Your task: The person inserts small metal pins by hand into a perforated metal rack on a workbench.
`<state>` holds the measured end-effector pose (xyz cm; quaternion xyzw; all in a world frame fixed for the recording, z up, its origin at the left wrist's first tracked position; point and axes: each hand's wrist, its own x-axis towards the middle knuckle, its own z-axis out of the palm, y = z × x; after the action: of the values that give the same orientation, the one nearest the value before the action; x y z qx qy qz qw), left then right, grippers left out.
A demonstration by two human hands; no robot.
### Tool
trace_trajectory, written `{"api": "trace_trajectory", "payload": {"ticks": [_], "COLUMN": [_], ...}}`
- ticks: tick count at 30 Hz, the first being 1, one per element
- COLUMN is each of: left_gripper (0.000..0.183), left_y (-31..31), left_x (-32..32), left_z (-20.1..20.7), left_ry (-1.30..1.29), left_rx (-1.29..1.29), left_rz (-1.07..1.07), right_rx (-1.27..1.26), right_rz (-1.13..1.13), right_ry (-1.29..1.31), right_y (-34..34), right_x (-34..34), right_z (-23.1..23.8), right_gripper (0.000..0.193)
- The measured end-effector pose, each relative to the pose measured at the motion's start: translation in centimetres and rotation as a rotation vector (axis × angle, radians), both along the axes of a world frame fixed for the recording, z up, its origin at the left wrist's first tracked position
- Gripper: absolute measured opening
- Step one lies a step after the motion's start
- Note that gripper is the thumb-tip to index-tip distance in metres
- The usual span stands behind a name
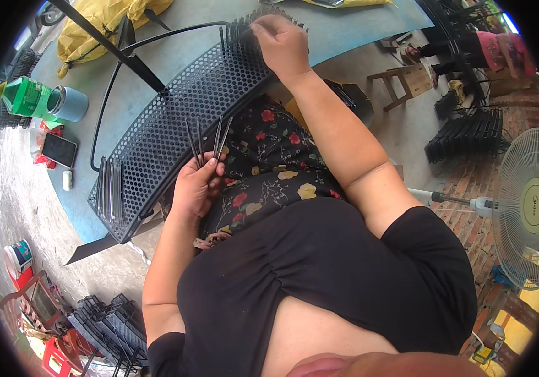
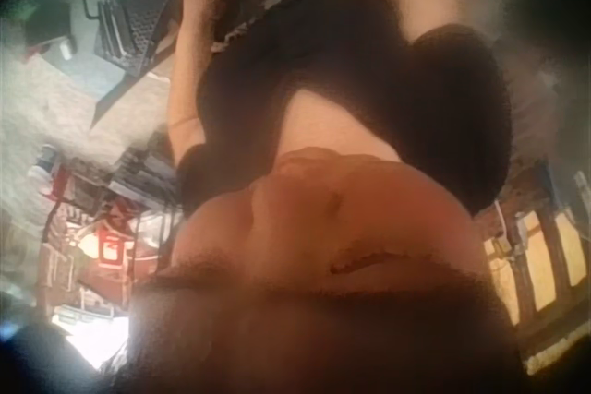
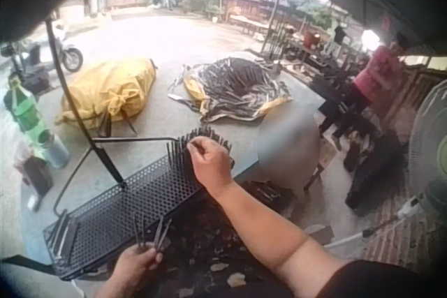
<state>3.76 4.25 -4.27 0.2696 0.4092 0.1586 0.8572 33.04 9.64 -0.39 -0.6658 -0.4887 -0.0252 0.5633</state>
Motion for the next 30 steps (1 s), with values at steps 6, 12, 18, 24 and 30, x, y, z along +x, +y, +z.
{"api": "trace_trajectory", "payload": {"ticks": [6, 12, 18, 24, 30], "left_gripper": [0.011, 0.012, 0.012, 0.013, 0.013], "left_y": [0.1, 0.1, 0.3, 0.5, 0.4], "left_x": [-0.1, -0.1, -0.3, -0.3, -0.2], "left_z": [-0.1, 0.1, -0.3, -0.2, -0.6], "left_ry": [0.017, 0.018, 0.008, 0.0, 0.026], "left_rx": [0.008, 0.009, 0.014, 0.013, 0.032], "left_rz": [0.003, 0.021, 0.03, 0.005, -0.026], "right_rx": [0.023, 0.046, 0.06, 0.059, 0.033], "right_rz": [-0.004, -0.041, -0.061, -0.019, 0.199], "right_ry": [-0.068, -0.011, 0.058, 0.289, -0.189], "right_y": [-0.5, -1.2, -1.2, -1.3, -0.2], "right_x": [-0.5, 0.1, 0.6, 0.5, -0.3], "right_z": [-0.6, -1.2, -2.3, -2.5, -0.7], "right_gripper": [0.014, 0.012, 0.01, 0.009, 0.011]}}
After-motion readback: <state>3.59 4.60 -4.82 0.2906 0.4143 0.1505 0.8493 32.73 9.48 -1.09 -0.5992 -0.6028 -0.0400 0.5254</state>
